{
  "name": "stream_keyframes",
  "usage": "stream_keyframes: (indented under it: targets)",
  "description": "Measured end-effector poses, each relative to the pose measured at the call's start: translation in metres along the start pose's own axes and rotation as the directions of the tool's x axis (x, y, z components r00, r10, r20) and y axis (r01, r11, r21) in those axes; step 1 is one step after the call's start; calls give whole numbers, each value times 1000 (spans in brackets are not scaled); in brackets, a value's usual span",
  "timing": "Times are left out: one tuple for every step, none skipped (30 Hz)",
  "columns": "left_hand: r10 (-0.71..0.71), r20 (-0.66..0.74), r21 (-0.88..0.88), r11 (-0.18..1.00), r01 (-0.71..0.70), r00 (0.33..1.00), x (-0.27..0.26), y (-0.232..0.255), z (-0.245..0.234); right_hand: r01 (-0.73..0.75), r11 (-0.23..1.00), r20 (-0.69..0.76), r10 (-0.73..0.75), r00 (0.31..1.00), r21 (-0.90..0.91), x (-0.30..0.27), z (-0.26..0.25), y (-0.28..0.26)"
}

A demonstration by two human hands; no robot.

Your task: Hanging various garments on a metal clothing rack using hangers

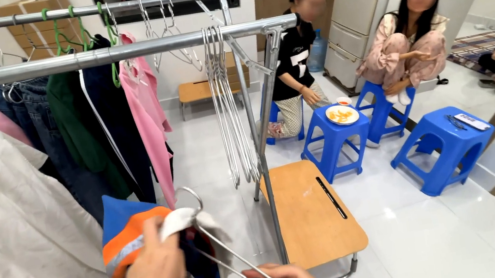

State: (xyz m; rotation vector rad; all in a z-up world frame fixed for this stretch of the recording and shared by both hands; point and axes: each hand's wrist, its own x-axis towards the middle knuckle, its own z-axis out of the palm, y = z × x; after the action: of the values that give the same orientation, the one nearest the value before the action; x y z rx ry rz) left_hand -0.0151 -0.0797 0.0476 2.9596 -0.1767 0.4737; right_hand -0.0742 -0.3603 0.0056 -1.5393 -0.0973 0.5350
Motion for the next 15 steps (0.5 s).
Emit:
stream_keyframes:
  targets:
    - [-135,131,-32,990,141,982,-1,-5,-1,21,999,37,-20,999,-28,-7,-10,-2]
    - [-141,134,-30,989,146,981,7,-19,-7,17,999,42,-16,999,-28,-15,-24,-7]
    - [-214,70,-61,974,219,974,16,-33,-13,59,996,102,-52,993,-64,-23,-39,-12]
    - [-287,7,-97,953,286,958,24,-48,-19,102,990,163,-85,983,-97,-31,-54,-17]
    - [-293,3,-98,951,292,956,28,-53,-23,104,989,169,-86,982,-101,-33,-65,-19]
    - [-285,-86,-29,958,284,955,31,-59,-27,118,992,215,-105,971,-50,-36,-76,-22]
    - [-267,-172,44,959,278,948,34,-66,-32,129,992,258,-125,958,4,-40,-86,-23]
    - [-270,-175,45,958,282,947,36,-66,-27,130,992,263,-126,957,3,-33,-85,-19]
    - [-262,-138,44,962,270,955,40,-65,-22,10,1000,170,-7,985,-16,-25,-86,-16]
    - [-253,-101,42,965,259,962,44,-65,-18,-110,994,72,112,991,-22,-17,-87,-14]
    - [-259,-106,41,963,265,960,46,-57,-11,-108,994,77,109,991,-27,-4,-84,-1]
    - [-209,-46,19,977,210,977,48,-50,-4,-89,996,105,92,990,-32,10,-81,12]
    - [-156,16,-6,988,157,988,49,-44,3,-73,997,134,77,988,-34,23,-77,26]
    - [-163,13,-4,987,163,987,50,-34,24,-72,997,140,76,987,-37,27,-67,31]
    - [-53,-62,15,998,54,997,47,-26,44,-65,996,63,61,996,60,31,-56,38]
